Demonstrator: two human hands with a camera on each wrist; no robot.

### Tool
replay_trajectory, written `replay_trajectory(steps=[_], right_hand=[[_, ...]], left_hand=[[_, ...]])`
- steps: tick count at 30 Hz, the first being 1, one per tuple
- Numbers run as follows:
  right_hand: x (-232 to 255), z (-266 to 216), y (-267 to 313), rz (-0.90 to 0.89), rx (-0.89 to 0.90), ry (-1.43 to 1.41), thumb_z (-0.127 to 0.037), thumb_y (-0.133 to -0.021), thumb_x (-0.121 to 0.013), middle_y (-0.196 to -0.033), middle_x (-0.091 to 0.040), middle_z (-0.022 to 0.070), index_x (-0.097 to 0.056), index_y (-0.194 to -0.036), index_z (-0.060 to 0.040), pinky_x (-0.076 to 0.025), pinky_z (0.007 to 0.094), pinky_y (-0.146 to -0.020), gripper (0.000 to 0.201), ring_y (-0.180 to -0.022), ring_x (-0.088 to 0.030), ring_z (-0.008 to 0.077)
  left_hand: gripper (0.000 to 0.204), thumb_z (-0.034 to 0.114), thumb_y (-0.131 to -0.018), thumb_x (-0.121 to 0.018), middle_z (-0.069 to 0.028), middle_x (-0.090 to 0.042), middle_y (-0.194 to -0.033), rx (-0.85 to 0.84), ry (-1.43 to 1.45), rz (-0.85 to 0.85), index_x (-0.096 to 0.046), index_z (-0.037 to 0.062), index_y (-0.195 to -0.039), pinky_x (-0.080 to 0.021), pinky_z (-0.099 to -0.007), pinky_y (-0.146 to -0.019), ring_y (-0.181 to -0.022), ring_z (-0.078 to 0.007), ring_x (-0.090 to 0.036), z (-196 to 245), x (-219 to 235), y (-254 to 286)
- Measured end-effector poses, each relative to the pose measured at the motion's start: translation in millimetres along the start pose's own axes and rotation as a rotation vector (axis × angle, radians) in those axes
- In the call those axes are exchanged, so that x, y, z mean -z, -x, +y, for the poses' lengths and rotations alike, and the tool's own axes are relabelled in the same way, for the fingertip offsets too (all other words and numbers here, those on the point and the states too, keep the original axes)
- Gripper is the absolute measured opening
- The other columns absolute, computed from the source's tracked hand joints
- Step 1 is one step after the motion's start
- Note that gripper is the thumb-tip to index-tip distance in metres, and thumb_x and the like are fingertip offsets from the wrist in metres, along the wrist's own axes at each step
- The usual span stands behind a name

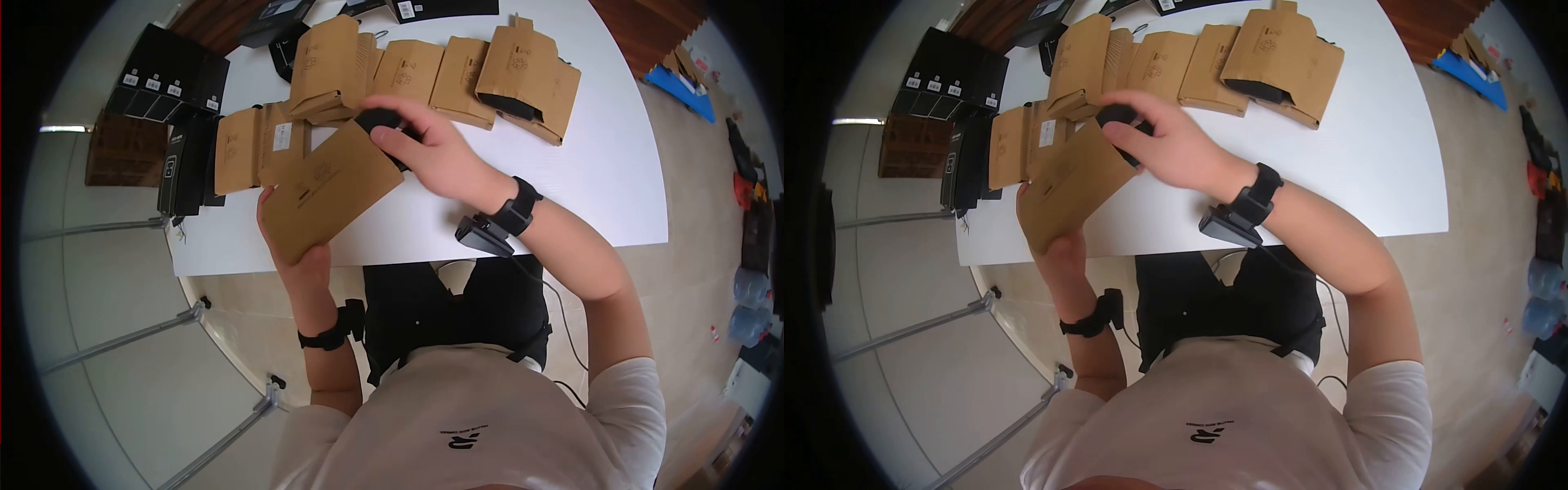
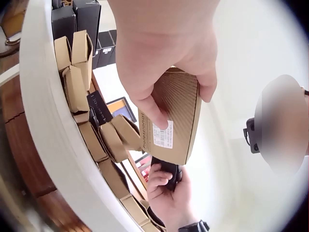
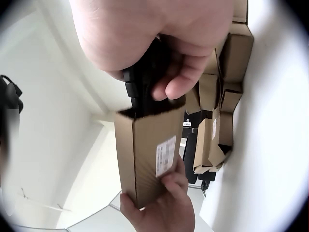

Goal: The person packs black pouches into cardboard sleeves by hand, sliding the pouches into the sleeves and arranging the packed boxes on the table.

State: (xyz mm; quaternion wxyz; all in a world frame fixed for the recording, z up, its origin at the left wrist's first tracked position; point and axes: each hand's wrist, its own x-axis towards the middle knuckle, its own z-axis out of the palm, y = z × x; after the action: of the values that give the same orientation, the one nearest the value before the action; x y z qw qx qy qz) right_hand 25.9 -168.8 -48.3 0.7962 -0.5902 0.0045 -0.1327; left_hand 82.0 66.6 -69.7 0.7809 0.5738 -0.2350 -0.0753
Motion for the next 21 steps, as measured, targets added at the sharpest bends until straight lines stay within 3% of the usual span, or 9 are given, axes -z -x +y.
replay_trajectory(steps=[2, 4, 5, 7, 9, 16, 18, 19, 21], right_hand=[[-3.7, -2.3, 2.8, -0.054, -0.043, 0.139, -0.017, -0.102, -0.047, -0.108, -0.062, -0.0005, -0.048, -0.140, -0.0071, -0.045, 0.0247, -0.087, 0.039, -0.102, -0.054, 0.0075], [0.2, -6.8, 3.5, -0.037, 0.041, 0.184, -0.016, -0.102, -0.046, -0.110, -0.060, -0.0004, -0.048, -0.140, -0.0063, -0.045, 0.0251, -0.088, 0.039, -0.101, -0.054, 0.0078], [1.7, -9.7, 3.3, -0.026, 0.122, 0.232, -0.015, -0.102, -0.045, -0.113, -0.059, -0.0003, -0.047, -0.141, -0.0055, -0.045, 0.0254, -0.089, 0.040, -0.101, -0.054, 0.0082], [3.6, -14.2, 2.7, 0.000, 0.030, 0.045, -0.010, -0.100, -0.046, -0.123, -0.056, 0.0014, -0.048, -0.140, -0.0035, -0.046, 0.0258, -0.087, 0.040, -0.095, -0.056, 0.0088], [13.3, -9.9, 1.4, -0.177, -0.029, -0.003, -0.003, -0.097, -0.051, -0.133, -0.052, 0.0043, -0.048, -0.138, -0.0030, -0.048, 0.0247, -0.084, 0.042, -0.090, -0.058, 0.0081], [10.7, -8.5, -1.5, -0.169, 0.159, 0.073, 0.003, -0.093, -0.057, -0.128, -0.055, 0.0047, -0.058, -0.126, 0.0008, -0.049, 0.0211, -0.077, 0.034, -0.085, -0.057, 0.0053], [12.0, -10.4, -1.6, -0.105, 0.213, 0.224, 0.002, -0.094, -0.057, -0.127, -0.054, 0.0060, -0.061, -0.121, 0.0022, -0.049, 0.0222, -0.079, 0.028, -0.088, -0.058, 0.0073], [11.6, -10.2, -2.0, -0.099, 0.210, 0.228, 0.002, -0.094, -0.057, -0.127, -0.054, 0.0060, -0.061, -0.121, 0.0022, -0.049, 0.0222, -0.079, 0.028, -0.088, -0.058, 0.0073], [10.9, -10.7, -3.2, -0.023, 0.321, 0.231, -0.013, -0.092, -0.065, -0.120, -0.053, 0.0078, -0.060, -0.120, 0.0014, -0.048, 0.0264, -0.071, 0.033, -0.084, -0.056, 0.0108]], left_hand=[[0.082, 0.028, -0.079, -0.080, -0.0091, -0.043, -0.141, 0.045, 0.153, 0.051, -0.034, 0.0138, -0.146, -0.043, -0.0426, -0.106, -0.130, -0.0261, -0.045, -1.3, -7.9, -3.2], [0.084, 0.029, -0.078, -0.080, -0.0097, -0.043, -0.142, 0.086, 0.307, 0.103, -0.034, 0.0135, -0.146, -0.043, -0.0425, -0.105, -0.131, -0.0266, -0.045, -2.9, -9.8, -6.3], [0.085, 0.031, -0.079, -0.080, -0.0100, -0.042, -0.143, 0.024, 0.264, 0.015, -0.033, 0.0134, -0.147, -0.044, -0.0426, -0.105, -0.131, -0.0274, -0.045, -6.5, -7.9, -6.3], [0.087, 0.033, -0.079, -0.080, -0.0103, -0.041, -0.144, -0.039, 0.223, -0.075, -0.032, 0.0133, -0.148, -0.044, -0.0427, -0.105, -0.132, -0.0282, -0.045, -12.6, -2.3, -4.6], [0.088, 0.038, -0.080, -0.077, -0.0103, -0.039, -0.148, -0.007, 0.282, -0.041, -0.032, 0.0073, -0.149, -0.044, -0.0442, -0.106, -0.133, -0.0286, -0.044, -15.3, 2.6, -2.0], [0.088, 0.034, -0.082, -0.077, -0.0121, -0.042, -0.145, 0.001, 0.268, -0.068, -0.028, 0.0061, -0.150, -0.049, -0.0434, -0.102, -0.127, -0.0314, -0.050, -15.9, -3.8, 2.4], [0.086, 0.008, -0.078, -0.066, -0.0140, -0.045, -0.137, 0.127, 0.288, -0.122, -0.020, 0.0078, -0.151, -0.054, -0.0431, -0.092, -0.120, -0.0310, -0.054, -13.4, -9.5, 1.0], [0.086, 0.008, -0.078, -0.066, -0.0140, -0.045, -0.137, 0.131, 0.293, -0.126, -0.020, 0.0078, -0.151, -0.054, -0.0431, -0.092, -0.120, -0.0310, -0.054, -9.5, -15.3, 0.7], [0.086, 0.000, -0.076, -0.065, -0.0145, -0.049, -0.126, 0.290, -0.056, -0.080, -0.018, 0.0056, -0.147, -0.054, -0.0387, -0.083, -0.101, -0.0264, -0.059, -1.2, -31.2, 1.3]])
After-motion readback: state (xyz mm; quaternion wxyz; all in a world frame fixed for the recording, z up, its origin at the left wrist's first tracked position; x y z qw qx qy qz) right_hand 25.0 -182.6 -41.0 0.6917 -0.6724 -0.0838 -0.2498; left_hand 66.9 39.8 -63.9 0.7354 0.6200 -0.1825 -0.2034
